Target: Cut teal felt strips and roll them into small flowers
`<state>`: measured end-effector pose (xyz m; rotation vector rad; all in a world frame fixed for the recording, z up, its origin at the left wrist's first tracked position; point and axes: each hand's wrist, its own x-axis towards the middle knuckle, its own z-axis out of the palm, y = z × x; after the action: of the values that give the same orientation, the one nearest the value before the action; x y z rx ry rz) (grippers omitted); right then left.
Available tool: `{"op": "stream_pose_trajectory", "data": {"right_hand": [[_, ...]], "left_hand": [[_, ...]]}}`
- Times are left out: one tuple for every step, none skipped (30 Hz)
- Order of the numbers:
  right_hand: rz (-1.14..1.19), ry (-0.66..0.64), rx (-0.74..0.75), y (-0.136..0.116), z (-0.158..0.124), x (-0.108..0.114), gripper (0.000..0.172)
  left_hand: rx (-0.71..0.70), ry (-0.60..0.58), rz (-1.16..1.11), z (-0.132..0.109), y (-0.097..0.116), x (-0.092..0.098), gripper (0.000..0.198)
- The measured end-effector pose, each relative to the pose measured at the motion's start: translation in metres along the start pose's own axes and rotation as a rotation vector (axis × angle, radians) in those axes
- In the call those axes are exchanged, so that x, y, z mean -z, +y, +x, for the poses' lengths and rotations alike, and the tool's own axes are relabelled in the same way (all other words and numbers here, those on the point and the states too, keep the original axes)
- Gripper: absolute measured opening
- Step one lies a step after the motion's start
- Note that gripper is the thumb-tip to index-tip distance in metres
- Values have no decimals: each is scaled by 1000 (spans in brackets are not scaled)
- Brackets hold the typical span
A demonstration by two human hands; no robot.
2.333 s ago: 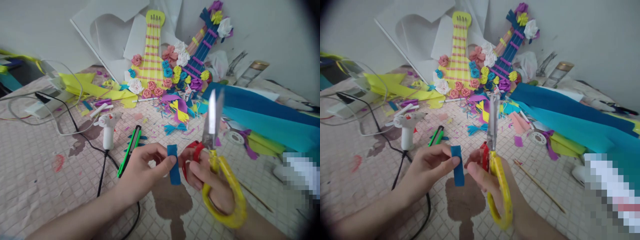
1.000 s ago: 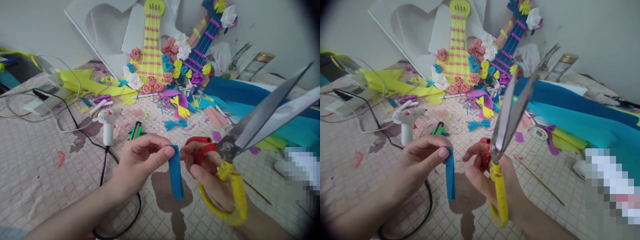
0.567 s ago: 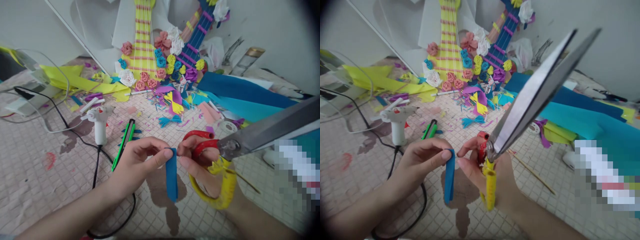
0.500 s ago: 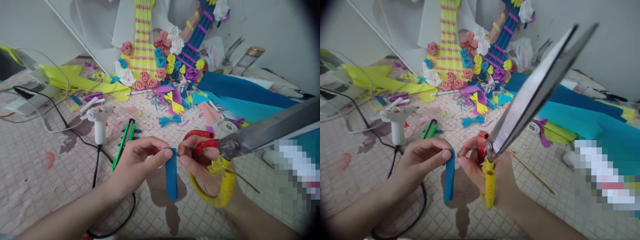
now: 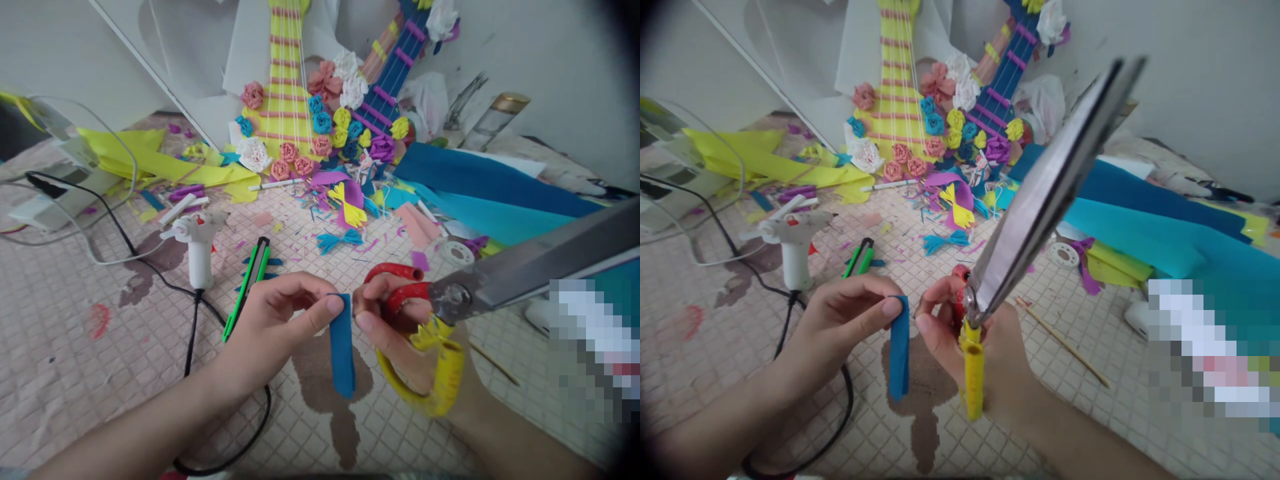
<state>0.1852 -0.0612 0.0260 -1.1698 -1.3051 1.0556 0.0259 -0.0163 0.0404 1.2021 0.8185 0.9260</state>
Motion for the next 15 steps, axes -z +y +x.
{"op": "stream_pose_trajectory", "data": {"right_hand": [[-11,0,4,0,0,-1,10],[-17,3,9,0,0,-1,10],[-25,9,12,0,0,-1,9],[-41,21,15,0,1,-1,8],[-71,45,17,-1,4,1,8],[-114,80,19,-1,7,5,7],[-171,132,18,-2,12,10,6],[-228,213,24,-1,18,17,6],[-283,290,14,-1,24,26,7],[-316,386,25,1,32,35,10],[-320,488,37,4,39,45,13],[-294,559,34,7,47,55,15],[-262,595,16,11,54,64,19],[-273,623,13,15,60,72,21],[-296,647,14,19,65,78,23]], "left_hand": [[-4,8,-1,0,0,0,5],[-9,17,-2,0,0,0,6],[-15,24,-3,0,-1,0,6],[-23,31,-3,0,-1,1,6],[-32,41,-2,0,-2,2,6],[-44,52,-2,0,-3,3,6],[-56,65,-2,1,-4,4,6],[-70,81,-2,2,-5,6,6],[-86,100,-2,3,-6,8,6],[-100,117,0,5,-7,10,6],[-118,138,1,7,-8,12,6],[-130,161,7,9,-8,14,7],[-129,169,19,11,-9,15,9],[-121,186,28,12,-9,16,9],[-116,193,36,13,-9,17,9]]}}
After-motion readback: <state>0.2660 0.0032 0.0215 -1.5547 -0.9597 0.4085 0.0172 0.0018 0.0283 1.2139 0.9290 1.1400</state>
